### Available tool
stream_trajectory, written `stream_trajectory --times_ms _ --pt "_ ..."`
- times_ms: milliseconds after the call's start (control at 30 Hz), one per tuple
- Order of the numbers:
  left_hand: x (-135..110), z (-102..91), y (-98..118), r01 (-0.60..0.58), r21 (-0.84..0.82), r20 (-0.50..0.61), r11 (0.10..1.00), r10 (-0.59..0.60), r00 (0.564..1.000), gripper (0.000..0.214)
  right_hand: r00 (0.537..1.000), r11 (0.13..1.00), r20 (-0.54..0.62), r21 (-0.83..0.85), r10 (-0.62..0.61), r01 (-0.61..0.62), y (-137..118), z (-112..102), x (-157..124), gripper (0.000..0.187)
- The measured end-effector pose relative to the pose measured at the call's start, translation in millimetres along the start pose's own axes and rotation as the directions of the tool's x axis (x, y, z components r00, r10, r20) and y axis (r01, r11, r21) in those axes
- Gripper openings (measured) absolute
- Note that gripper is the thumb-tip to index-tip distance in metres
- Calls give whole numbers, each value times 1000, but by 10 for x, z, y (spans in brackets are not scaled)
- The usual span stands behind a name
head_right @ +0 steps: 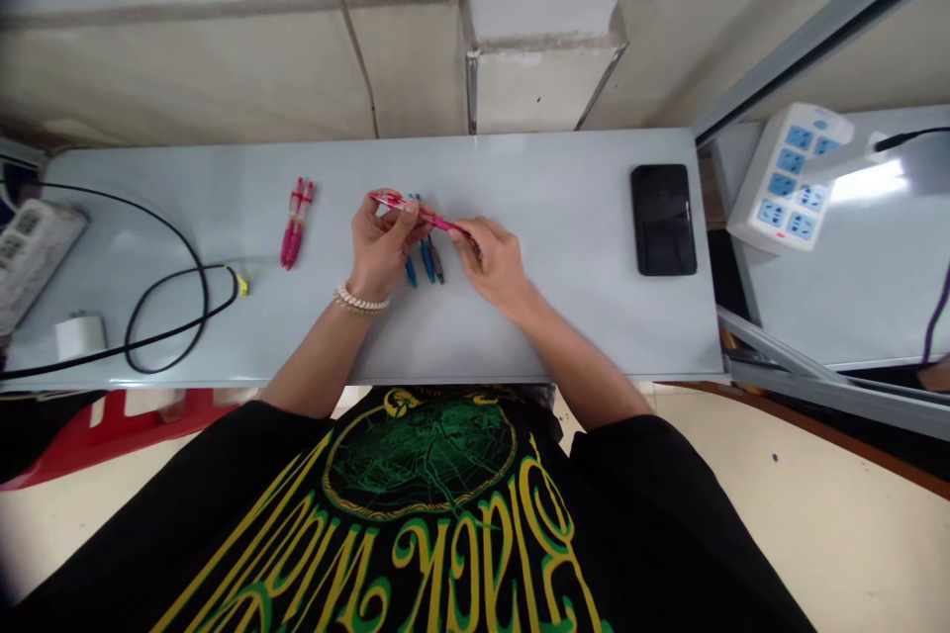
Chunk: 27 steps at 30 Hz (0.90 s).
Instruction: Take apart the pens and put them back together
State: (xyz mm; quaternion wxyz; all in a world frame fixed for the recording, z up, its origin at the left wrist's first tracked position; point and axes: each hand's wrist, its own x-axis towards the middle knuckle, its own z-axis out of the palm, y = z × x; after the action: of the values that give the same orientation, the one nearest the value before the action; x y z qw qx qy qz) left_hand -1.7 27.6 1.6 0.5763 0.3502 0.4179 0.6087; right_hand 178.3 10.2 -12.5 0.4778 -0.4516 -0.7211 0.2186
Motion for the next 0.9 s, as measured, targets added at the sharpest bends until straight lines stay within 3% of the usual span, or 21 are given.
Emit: stream_trajectory --times_ms 233,433,533,667,800,900 --pt "1 -39 10 2 29 55 1000 -4 998 66 963 970 150 66 223 -235 -104 -72 16 67" --pt "-2 -34 53 -1 -1 83 1000 1 997 58 949 939 178 181 261 -293 -134 -45 7 65" --pt "-14 22 138 96 -96 102 991 -86 991 45 960 952 154 164 233 -257 -102 14 -17 62" --pt "-37 90 313 270 -267 69 925 -262 963 67 982 976 131 147 139 -158 -48 87 -57 60" --pt "-40 83 449 270 -419 -35 867 -312 949 66 992 978 117 192 54 -75 -28 88 -67 49" --pt "-38 61 513 232 -530 -41 816 -298 954 64 995 991 95 136 2 -15 -33 62 -58 44"
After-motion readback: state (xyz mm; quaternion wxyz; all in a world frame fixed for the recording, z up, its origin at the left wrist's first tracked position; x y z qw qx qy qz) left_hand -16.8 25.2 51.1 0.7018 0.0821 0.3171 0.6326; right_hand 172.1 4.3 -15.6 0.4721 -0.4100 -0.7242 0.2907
